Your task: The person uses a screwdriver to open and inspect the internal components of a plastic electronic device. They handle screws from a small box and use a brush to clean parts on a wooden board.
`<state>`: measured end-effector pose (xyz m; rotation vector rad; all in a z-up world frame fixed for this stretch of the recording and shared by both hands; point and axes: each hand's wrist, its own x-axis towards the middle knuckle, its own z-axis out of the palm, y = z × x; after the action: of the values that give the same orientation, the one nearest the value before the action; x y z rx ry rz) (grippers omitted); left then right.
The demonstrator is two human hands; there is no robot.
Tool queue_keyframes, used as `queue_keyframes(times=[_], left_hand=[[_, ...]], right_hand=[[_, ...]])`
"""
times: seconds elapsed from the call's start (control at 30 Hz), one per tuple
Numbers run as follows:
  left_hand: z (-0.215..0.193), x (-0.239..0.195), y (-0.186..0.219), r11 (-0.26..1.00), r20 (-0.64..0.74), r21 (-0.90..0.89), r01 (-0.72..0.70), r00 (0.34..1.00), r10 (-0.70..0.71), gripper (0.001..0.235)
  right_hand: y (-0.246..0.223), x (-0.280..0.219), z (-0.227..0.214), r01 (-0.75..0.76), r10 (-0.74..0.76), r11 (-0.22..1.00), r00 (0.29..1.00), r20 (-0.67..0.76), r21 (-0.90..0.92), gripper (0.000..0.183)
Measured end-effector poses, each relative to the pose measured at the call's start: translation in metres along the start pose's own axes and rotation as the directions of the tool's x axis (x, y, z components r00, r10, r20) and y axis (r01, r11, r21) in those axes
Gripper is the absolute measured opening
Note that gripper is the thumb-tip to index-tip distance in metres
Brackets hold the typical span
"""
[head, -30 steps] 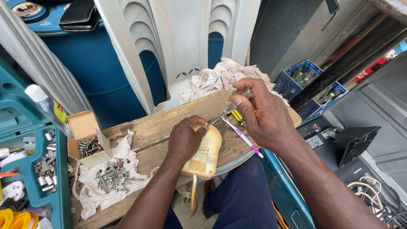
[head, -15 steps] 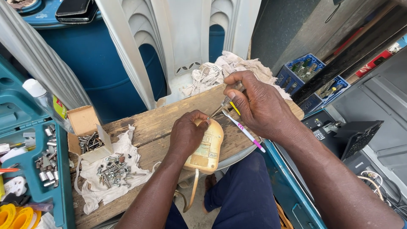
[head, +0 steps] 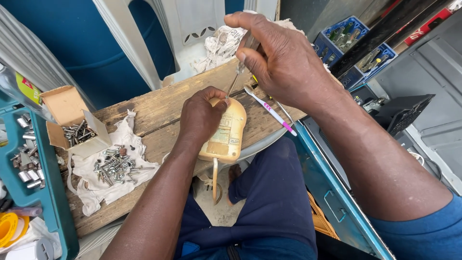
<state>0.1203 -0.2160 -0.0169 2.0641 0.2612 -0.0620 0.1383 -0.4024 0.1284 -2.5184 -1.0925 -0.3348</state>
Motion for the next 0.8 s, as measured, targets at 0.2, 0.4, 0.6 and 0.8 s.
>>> queue_keyframes(times=[0.2,0.4,0.6,0.8], left_hand=[[0.008,0.007,-0.011,0.996,-0.039,0.015,-0.084,0.996,0.085,0.008],[-0.001,-0.003,0.002,0.999,-0.004,0.033,-0.007,1.0,0.007,0.009],[0.004,0.002,-0.001,0.999,-0.021,0.037,-0.023,0.999,0.024,0.009],[0.001,-0.001,0.003,0.998,-0.012,0.068,0.01,1.0,-0.009,0.01]], right_hand=[[0.015,0.006,0.022,0.032,-0.038,0.999,0.985,-0.171,-0.039,0.039],[-0.001,0.015,0.006,-0.17,0.159,0.968,0.984,-0.075,-0.184,0.05],[0.002,0.027,0.003,-0.049,0.047,0.994,0.999,-0.02,-0.1,0.053],[0.002,0.042,0.019,-0.166,0.16,0.978,0.986,-0.055,-0.13,0.06]])
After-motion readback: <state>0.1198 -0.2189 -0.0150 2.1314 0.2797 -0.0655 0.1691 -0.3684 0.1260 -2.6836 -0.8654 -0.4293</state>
